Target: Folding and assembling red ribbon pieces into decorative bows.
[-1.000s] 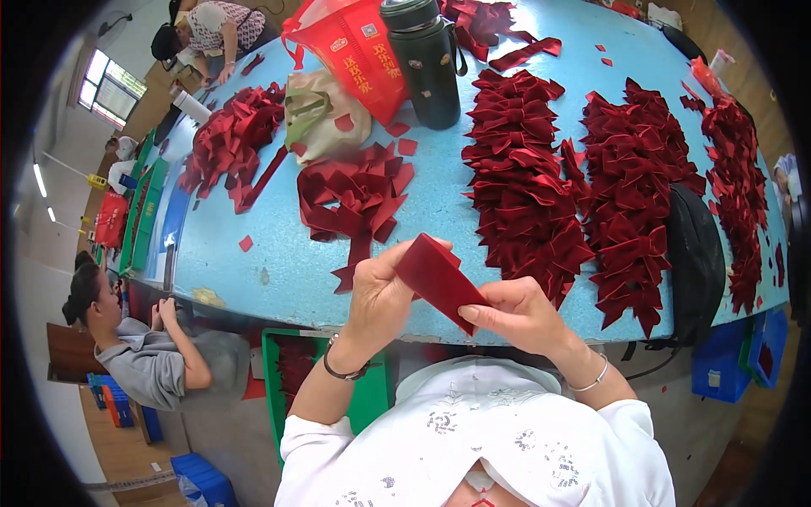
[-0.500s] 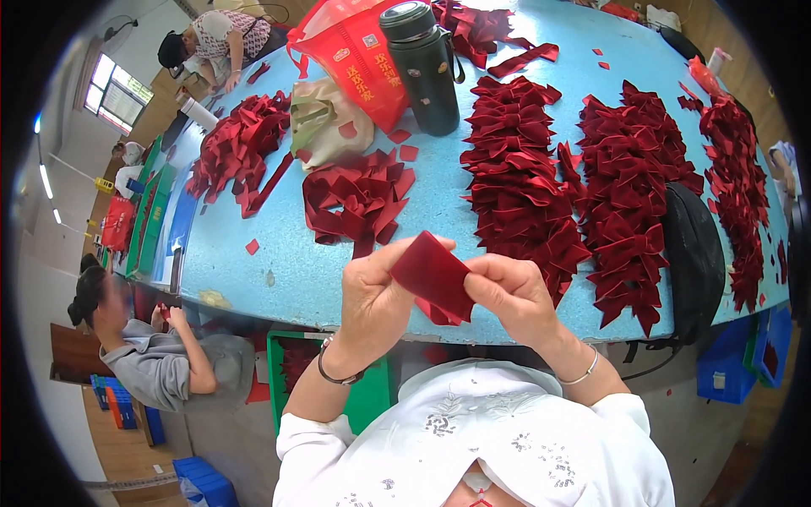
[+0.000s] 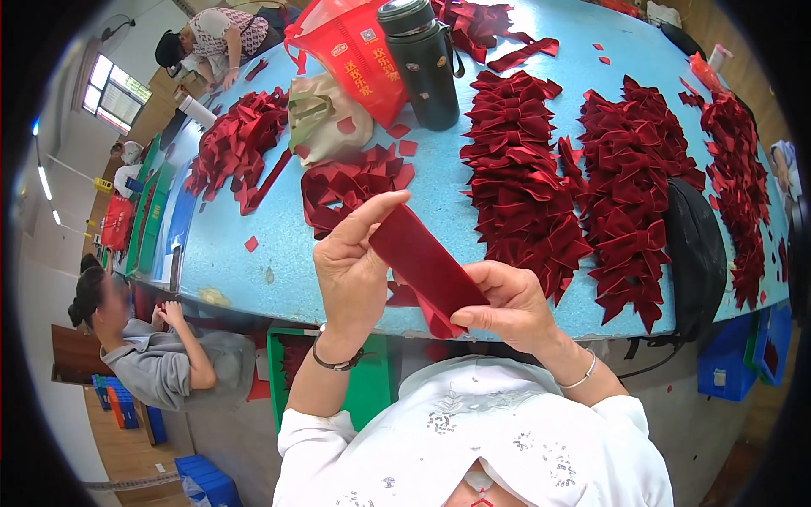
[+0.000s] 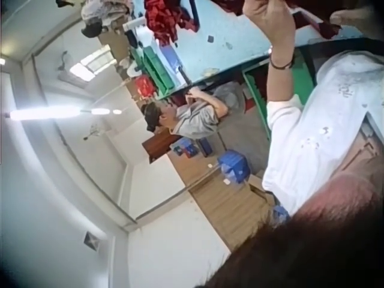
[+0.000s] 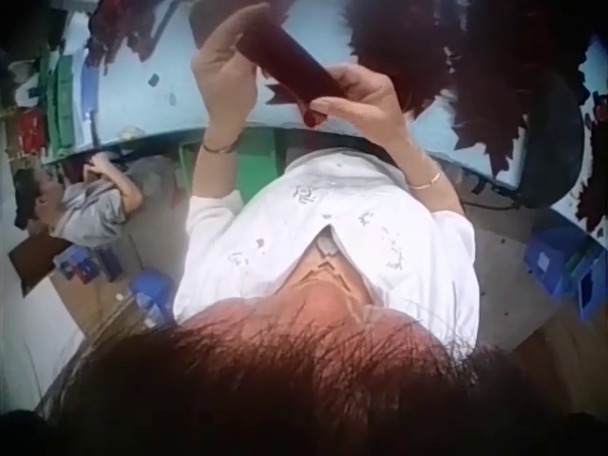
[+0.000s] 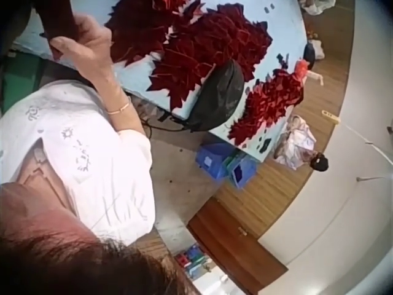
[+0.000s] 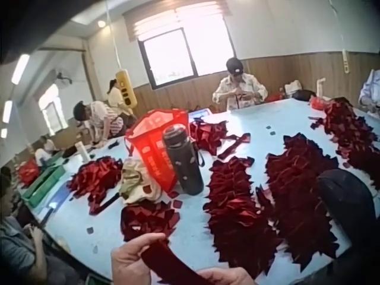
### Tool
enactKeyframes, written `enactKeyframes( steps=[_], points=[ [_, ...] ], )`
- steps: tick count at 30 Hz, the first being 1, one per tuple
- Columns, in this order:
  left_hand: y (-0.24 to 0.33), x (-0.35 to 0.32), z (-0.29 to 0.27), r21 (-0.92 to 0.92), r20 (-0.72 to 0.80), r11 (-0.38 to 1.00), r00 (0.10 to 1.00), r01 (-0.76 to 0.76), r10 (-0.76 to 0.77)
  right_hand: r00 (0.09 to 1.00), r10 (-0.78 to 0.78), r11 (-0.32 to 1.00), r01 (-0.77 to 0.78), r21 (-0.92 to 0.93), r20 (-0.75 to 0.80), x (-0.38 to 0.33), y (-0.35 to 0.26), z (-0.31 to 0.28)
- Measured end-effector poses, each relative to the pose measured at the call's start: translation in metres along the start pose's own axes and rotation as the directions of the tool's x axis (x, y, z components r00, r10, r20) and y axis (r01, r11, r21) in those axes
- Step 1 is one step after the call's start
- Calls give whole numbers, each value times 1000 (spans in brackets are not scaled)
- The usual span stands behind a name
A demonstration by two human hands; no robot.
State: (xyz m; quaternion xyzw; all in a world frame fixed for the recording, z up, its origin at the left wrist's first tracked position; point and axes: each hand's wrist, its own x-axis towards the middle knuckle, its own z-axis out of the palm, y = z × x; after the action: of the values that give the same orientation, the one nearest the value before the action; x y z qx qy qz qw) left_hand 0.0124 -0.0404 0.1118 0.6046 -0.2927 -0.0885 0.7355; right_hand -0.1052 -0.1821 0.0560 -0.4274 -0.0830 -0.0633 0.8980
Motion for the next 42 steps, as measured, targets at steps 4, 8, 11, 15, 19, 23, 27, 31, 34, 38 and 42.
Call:
enactKeyframes(
  steps=[4, 8, 11, 15, 19, 23, 27, 31, 34, 38, 42],
  points=[
    [1, 1, -3, -41, -16, 999, 1000, -3, 3, 999, 7, 992, -1, -129, 51, -2, 0, -3],
    [-2, 2, -8, -74, -10, 997, 1000, 1, -2, 998, 17, 987, -5, -162, 67, -3, 2, -4],
    [-3, 4, -9, -96, -19, 995, 1000, 18, -20, 996, -20, 988, 33, -151, 85, -3, 2, -4],
    [-2, 8, -11, -153, -43, 986, 996, 65, -72, 997, -37, 993, 45, -108, 71, -3, 3, -5],
    [-2, 10, -14, -206, -58, 975, 994, 78, -92, 998, -10, 991, 19, -130, 68, -7, 3, -9],
    [-2, 9, -16, -87, -69, 996, 997, 8, -14, 995, 83, 975, -72, -211, 45, -10, 7, -10],
    [4, 4, -13, 181, -20, 980, 996, -81, 86, 971, 239, 915, -213, -344, 34, -10, 1, -11],
    [8, -5, -7, 418, 134, 886, 978, -202, 160, 999, -29, 962, 38, -270, 34, 2, 2, -4],
    [12, -8, 1, 460, 256, 841, 949, -285, 182, 993, -119, 984, 118, -133, 0, 14, 1, -4],
    [11, -10, 6, 595, 412, 625, 859, -505, 303, 986, -164, 963, 156, -218, -21, 18, 2, -4],
    [5, -12, 2, 618, 417, 531, 814, -580, 404, 996, -65, 975, 49, -218, -66, 21, -6, 6]
  ],
)
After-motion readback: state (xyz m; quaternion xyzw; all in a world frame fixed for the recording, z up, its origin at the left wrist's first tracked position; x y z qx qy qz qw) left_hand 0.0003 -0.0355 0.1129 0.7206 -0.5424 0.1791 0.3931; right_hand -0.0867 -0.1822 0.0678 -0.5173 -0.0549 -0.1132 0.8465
